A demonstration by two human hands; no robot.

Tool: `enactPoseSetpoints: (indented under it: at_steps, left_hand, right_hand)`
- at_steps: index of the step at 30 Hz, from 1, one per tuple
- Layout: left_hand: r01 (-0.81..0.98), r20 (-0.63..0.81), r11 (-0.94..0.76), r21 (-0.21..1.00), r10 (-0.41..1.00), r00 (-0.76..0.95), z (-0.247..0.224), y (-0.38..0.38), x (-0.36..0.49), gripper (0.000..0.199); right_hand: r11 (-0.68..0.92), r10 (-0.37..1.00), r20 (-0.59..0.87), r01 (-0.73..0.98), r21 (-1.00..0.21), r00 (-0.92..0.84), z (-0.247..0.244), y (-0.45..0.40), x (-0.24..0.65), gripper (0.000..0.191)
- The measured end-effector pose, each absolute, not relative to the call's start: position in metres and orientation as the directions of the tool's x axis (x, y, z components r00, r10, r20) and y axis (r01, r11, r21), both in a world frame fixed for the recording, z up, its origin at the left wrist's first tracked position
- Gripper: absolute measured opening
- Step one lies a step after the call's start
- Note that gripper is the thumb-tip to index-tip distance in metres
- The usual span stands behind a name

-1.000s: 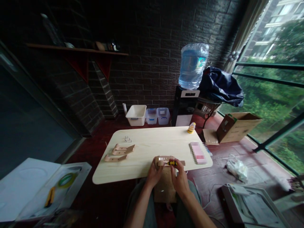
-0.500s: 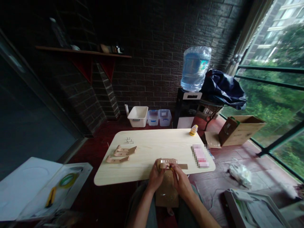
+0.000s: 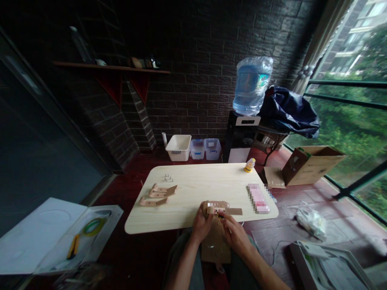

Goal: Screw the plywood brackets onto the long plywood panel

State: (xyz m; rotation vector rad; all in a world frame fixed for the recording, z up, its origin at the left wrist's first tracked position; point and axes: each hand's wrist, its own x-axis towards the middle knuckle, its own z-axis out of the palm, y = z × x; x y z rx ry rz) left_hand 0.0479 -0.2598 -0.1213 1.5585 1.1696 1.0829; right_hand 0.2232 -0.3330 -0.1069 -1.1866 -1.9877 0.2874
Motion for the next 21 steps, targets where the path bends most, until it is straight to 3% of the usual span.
enactPoseSetpoints:
  at_steps: [15,21]
  left_hand:
    - [0.257,0.109,-0.138,0.956,0.986,0.125,-0.132,-0.257,0.05,0.06]
    - [0.231,0.139,-0.168,0.958,0.981,0.137,-0.128,-0.256,0.052,0.055]
  right_hand:
    - [0.524,0.798,0.578,0.669,-0.527,-0.17,-0.108,-0.338,0.22,0.036]
    - [0.513,0.787,0.596,0.704,-0.491,-0.159,-0.098,-0.333,0.219,0.049]
